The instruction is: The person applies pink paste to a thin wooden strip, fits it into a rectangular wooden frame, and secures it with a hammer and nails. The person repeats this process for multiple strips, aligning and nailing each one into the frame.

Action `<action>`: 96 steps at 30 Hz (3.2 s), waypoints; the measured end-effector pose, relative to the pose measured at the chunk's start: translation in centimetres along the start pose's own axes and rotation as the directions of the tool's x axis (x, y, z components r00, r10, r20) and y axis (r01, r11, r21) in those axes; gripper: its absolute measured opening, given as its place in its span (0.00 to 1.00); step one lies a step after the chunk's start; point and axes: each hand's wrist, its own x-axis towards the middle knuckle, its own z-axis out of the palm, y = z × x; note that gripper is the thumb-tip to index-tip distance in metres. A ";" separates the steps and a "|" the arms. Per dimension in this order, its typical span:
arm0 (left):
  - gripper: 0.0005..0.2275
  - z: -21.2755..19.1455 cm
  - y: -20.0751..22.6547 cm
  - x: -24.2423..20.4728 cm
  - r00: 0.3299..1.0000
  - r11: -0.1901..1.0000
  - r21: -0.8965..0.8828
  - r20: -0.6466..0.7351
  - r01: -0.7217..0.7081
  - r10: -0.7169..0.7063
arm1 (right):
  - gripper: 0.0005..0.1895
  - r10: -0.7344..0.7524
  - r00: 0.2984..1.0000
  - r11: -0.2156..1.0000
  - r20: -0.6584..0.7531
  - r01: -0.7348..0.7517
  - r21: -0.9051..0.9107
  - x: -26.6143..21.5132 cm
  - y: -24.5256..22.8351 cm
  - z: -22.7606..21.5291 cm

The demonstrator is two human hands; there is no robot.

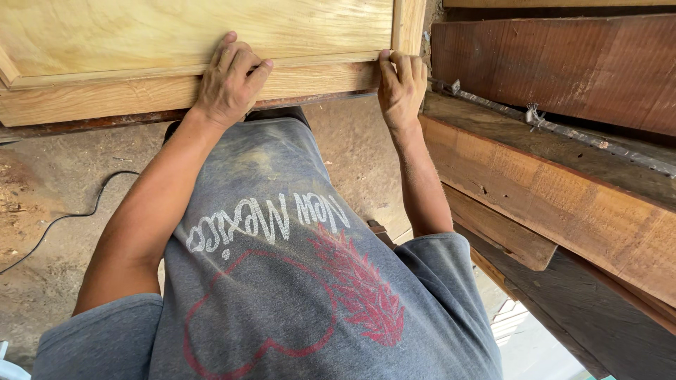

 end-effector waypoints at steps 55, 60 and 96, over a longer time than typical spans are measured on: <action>0.41 0.1 0.5 -2.4 0.990 0.967 0.254 0.142 -0.017 -0.020 | 0.42 0.617 0.779 0.674 0.110 -0.595 0.436 -6.4 2.8 3.7; 0.41 0.2 0.9 -2.4 0.991 0.976 0.220 0.132 0.005 -0.035 | 0.44 0.643 0.631 0.250 0.434 -0.708 0.661 -3.6 2.5 3.1; 0.42 1.7 0.6 -3.1 0.972 0.981 0.191 0.225 0.032 -0.075 | 0.46 0.009 0.995 0.983 0.098 -0.027 0.184 -5.1 -3.5 3.4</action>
